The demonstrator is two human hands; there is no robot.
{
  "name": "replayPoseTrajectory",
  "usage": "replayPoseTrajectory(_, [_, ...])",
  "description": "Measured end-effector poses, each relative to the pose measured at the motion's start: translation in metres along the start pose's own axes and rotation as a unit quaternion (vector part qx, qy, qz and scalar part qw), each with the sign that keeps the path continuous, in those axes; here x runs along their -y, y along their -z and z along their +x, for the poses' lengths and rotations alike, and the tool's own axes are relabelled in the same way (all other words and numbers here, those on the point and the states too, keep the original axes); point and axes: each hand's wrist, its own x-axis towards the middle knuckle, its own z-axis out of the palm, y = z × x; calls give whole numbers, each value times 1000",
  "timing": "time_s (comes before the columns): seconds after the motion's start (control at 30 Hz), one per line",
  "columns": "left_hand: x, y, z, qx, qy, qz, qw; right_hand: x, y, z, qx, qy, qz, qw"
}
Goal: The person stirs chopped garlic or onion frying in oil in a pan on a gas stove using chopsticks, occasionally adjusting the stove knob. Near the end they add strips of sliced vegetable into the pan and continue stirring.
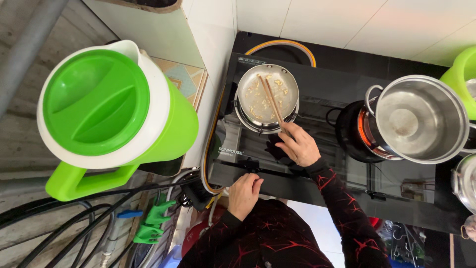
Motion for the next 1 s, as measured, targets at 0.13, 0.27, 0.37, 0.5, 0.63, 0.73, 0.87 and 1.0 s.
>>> replayPoseTrajectory(0.13, [1, -2, -2, 6, -7, -1, 1000, -2, -3, -6, -3, 0, -12, 1000])
replayPoseTrajectory(0.27, [2, -3, -2, 13, -1, 0, 1000, -5, -3, -6, 11, -2, -13, 1000])
replayPoseTrajectory(0.37, [2, -2, -2, 15, 0, 5, 1000, -4, -2, -4, 28, -9, -35, 999])
replayPoseTrajectory(0.5, [3, -1, -2, 14, -2, 3, 1000, -6, -2, -2, 42, 1, -70, 997])
replayPoseTrajectory(0.63, [2, -1, -3, 16, 4, -6, 1000, -10, -4, -2, 50, 16, -82, 995])
replayPoseTrajectory(0.73, [0, -1, -2, 20, -1, 4, 1000, -10, -5, -4, 54, 16, -79, 995])
replayPoseTrajectory(0.87, [-2, 0, 0, 13, -16, -8, 1000, -10, -6, -5, 56, 9, -65, 996])
replayPoseTrajectory(1.0, [-1, 1, 0, 22, -3, -10, 1000, -11, -5, -6, 49, 13, -54, 997])
